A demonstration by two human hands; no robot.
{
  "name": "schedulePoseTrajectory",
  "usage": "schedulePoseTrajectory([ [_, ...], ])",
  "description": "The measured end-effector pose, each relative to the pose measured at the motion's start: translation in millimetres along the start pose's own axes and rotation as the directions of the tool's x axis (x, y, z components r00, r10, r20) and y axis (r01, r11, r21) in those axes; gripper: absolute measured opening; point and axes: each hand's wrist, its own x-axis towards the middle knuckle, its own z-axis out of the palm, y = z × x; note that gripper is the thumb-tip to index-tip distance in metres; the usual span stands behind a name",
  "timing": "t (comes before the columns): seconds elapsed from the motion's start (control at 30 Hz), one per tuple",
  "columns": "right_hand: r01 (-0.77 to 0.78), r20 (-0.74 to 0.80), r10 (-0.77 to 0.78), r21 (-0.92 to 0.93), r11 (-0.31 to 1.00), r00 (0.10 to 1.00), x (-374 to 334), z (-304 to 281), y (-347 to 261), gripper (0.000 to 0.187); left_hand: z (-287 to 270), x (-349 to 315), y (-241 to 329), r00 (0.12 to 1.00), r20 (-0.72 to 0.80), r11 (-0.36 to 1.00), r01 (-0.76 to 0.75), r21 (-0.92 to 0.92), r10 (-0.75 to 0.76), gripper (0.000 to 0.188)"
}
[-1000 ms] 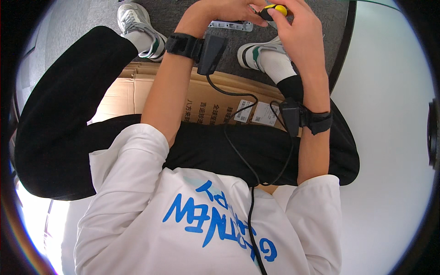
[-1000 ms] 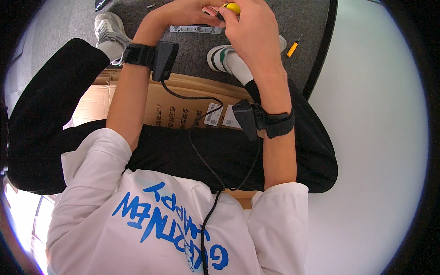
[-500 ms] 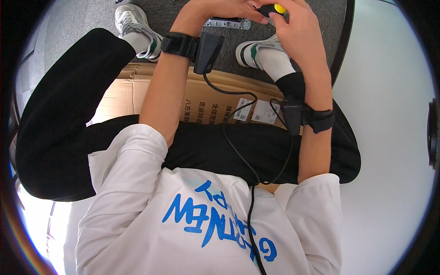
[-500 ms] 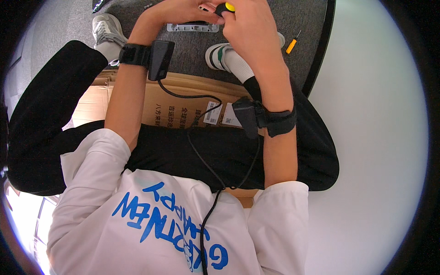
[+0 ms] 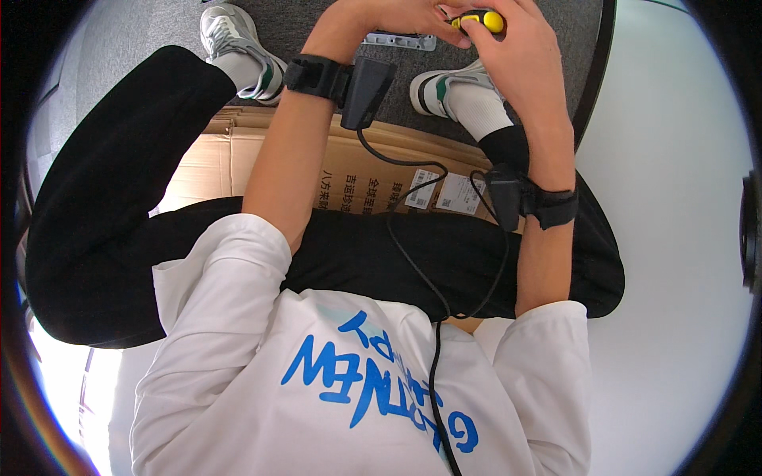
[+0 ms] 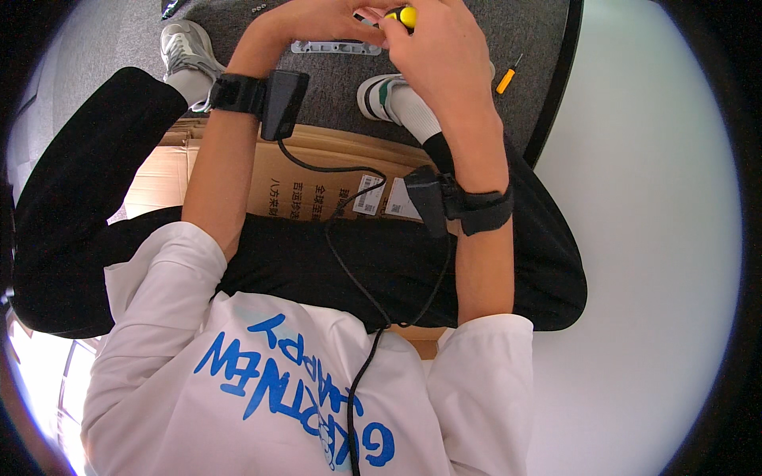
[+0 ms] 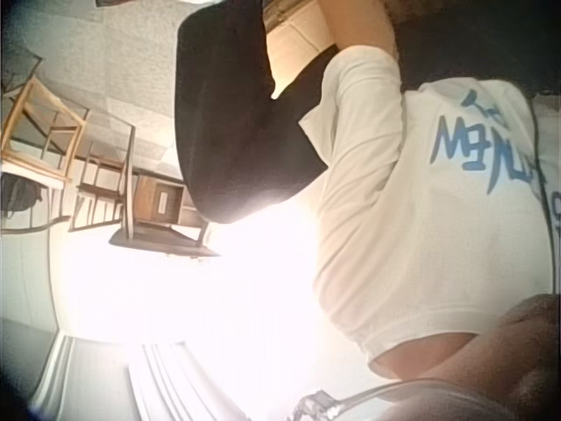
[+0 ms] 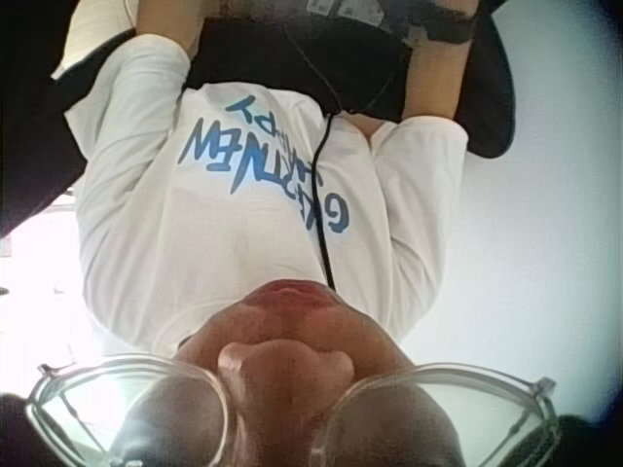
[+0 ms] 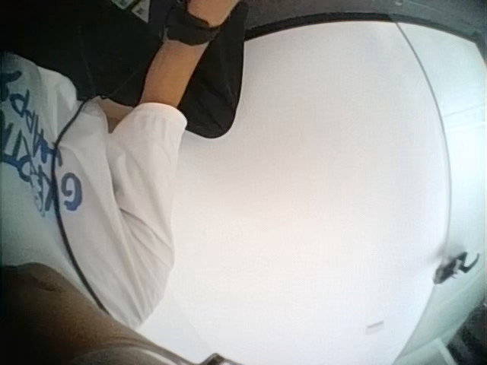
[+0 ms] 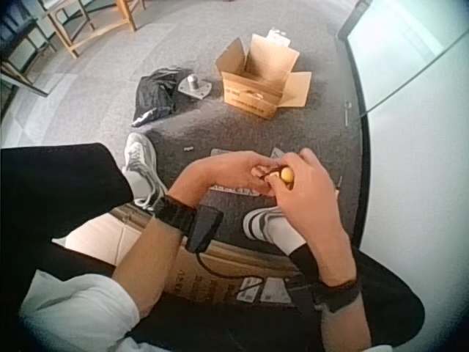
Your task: The person unpacks a metal electrical box from a plastic bag and places it on the floor. They then use a screwdriver to tighten screws on the fixture, securing internal components.
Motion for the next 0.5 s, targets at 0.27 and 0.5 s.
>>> schedulePoseTrajectory([
  [0.27, -0.041, -0.147, 0.04, -0.003, 0.999, 0.988, -4.3, 2.4, -12.0, 0.029, -2.8, 2.5, -1.2, 0.998, 0.014, 0.987, 0.053, 0.154, -0.055, 0.046],
  [0.5, 0.133, -0.065, -0.134, -0.029, 0.991, 0.989, 4.5, 0.3, 5.4, 0.035, 2.5, 1.9, 1.5, 0.998, -0.008, 0.997, 0.055, 0.061, -0.055, 0.05],
])
